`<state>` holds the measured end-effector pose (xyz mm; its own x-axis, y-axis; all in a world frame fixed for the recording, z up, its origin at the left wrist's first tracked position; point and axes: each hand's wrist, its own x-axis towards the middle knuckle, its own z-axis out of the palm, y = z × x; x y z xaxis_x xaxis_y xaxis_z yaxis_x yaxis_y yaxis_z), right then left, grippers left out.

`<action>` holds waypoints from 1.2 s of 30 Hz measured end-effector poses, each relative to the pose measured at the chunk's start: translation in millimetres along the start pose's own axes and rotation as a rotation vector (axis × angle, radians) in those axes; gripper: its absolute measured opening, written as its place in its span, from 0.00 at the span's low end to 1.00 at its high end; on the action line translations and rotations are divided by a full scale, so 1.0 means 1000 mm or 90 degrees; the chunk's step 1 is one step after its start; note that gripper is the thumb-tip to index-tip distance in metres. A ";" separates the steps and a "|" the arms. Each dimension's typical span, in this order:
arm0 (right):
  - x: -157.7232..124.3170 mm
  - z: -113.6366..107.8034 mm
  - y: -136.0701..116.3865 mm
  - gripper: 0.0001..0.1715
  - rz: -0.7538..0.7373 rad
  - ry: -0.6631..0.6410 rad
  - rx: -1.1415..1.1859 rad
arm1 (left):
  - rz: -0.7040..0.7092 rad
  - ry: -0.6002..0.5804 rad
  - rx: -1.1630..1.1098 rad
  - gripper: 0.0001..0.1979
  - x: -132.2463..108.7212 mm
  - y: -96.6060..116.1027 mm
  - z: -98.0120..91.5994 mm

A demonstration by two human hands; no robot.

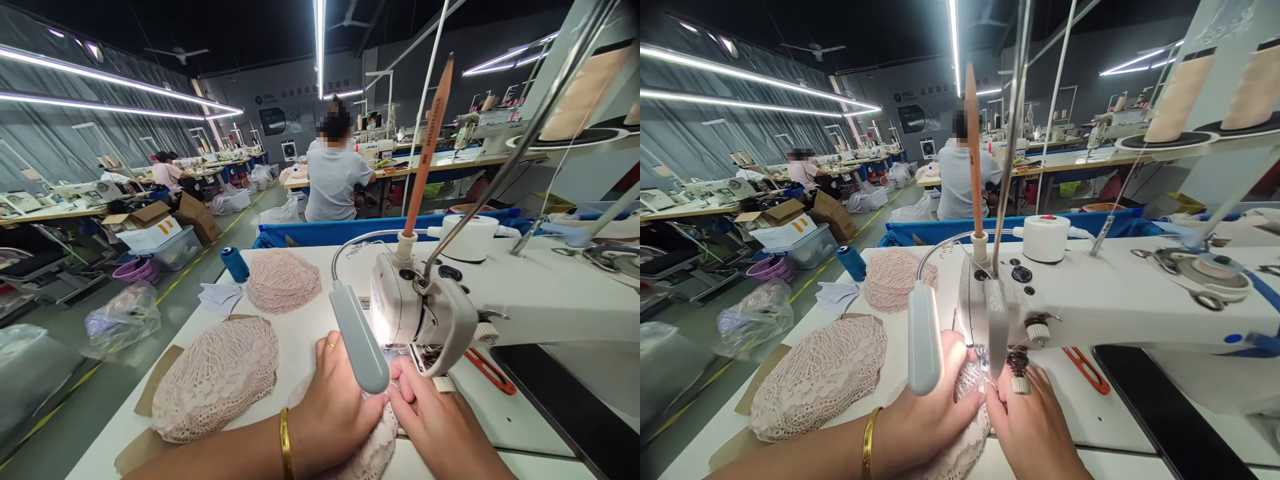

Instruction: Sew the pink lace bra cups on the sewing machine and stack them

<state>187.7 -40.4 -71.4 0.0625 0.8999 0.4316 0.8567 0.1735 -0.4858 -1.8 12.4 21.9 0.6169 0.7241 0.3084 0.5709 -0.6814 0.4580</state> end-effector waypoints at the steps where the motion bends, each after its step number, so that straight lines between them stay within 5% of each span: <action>1: 0.000 -0.001 0.000 0.13 -0.006 -0.002 -0.005 | 0.035 0.025 0.017 0.10 -0.002 0.001 0.000; 4: 0.001 -0.006 -0.001 0.13 -0.036 -0.005 -0.011 | 0.121 0.078 0.070 0.08 -0.005 0.001 0.003; 9: 0.007 -0.017 0.001 0.17 -0.101 -0.030 -0.007 | 0.224 0.047 0.118 0.08 -0.007 -0.005 0.010; 15: 0.011 -0.029 0.012 0.17 -0.235 -0.098 -0.054 | 0.232 0.076 0.121 0.09 -0.013 -0.012 0.013; 22: 0.011 -0.030 0.024 0.21 -0.339 -0.045 -0.122 | 0.220 0.094 0.151 0.06 -0.009 -0.016 0.017; 30: -0.004 -0.011 0.040 0.27 -0.231 -0.042 -0.182 | 0.183 0.112 0.141 0.02 -0.006 -0.017 0.016; 36: 0.003 -0.015 0.040 0.25 -0.264 -0.057 -0.189 | 0.184 0.101 0.148 0.02 -0.005 -0.018 0.018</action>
<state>229.8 -37.3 -77.9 -0.3463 0.8127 0.4686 0.9094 0.4135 -0.0453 -5.5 19.7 -2.7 0.6895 0.4941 0.5295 0.5048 -0.8522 0.1379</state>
